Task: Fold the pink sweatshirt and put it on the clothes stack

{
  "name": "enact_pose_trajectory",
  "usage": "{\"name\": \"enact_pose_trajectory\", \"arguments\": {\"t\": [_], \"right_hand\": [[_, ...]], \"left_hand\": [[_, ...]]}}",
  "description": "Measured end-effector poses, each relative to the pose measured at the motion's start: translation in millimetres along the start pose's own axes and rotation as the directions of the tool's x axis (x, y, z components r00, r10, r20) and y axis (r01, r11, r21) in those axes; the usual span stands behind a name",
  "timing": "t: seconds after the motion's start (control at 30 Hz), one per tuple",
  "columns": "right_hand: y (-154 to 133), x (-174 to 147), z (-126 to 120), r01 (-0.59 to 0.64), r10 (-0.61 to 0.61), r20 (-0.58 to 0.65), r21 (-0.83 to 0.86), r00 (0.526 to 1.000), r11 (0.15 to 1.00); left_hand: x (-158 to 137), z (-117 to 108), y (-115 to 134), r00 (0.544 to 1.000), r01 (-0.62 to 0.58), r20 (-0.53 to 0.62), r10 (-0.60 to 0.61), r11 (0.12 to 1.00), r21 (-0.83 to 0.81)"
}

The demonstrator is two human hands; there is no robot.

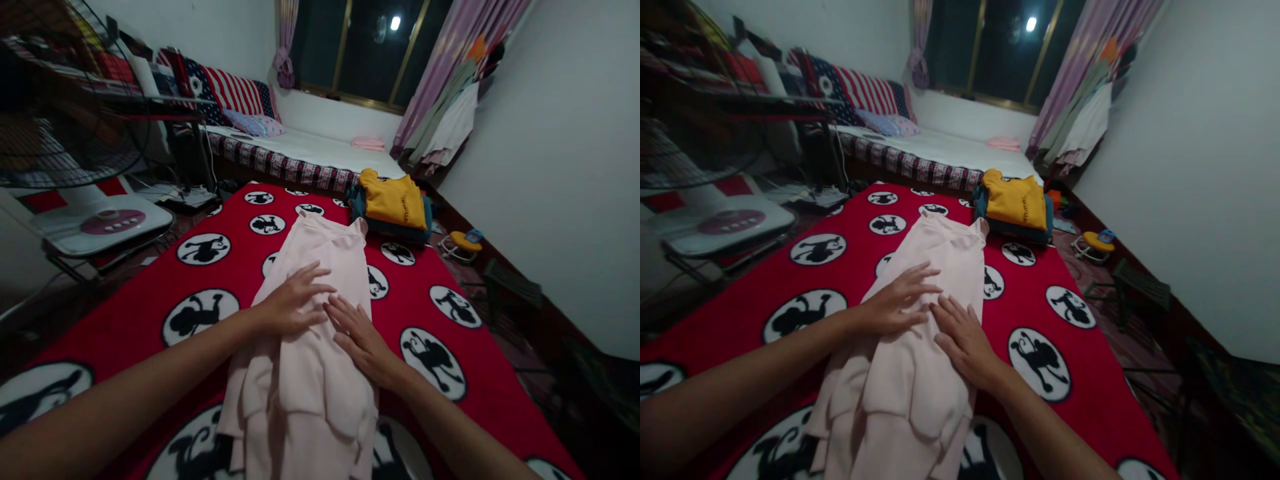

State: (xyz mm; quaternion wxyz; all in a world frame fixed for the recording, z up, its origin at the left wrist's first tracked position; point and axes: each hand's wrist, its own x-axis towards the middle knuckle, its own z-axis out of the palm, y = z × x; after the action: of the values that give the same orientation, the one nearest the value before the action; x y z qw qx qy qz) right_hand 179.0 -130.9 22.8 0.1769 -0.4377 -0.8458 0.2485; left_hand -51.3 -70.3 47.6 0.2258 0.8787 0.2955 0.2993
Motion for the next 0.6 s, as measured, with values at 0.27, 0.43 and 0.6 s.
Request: {"name": "enact_pose_trajectory", "arguments": {"t": [0.27, 0.43, 0.6], "right_hand": [[-60, -39, 16, 0.143, -0.148, 0.088, 0.068, 0.985, 0.987], [-51, -58, -8, 0.279, -0.287, 0.109, 0.089, 0.952, 0.956], [-14, -75, -30, 0.248, -0.23, 0.132, -0.15, 0.964, 0.957]], "left_hand": [[-67, -34, 37, 0.887, 0.106, 0.461, -0.017, 0.98, -0.168], [-98, -56, 9, 0.894, 0.144, 0.434, -0.109, 0.988, -0.048], [-96, -70, -15, 0.904, -0.138, 0.428, 0.01, 0.953, 0.269]]}}
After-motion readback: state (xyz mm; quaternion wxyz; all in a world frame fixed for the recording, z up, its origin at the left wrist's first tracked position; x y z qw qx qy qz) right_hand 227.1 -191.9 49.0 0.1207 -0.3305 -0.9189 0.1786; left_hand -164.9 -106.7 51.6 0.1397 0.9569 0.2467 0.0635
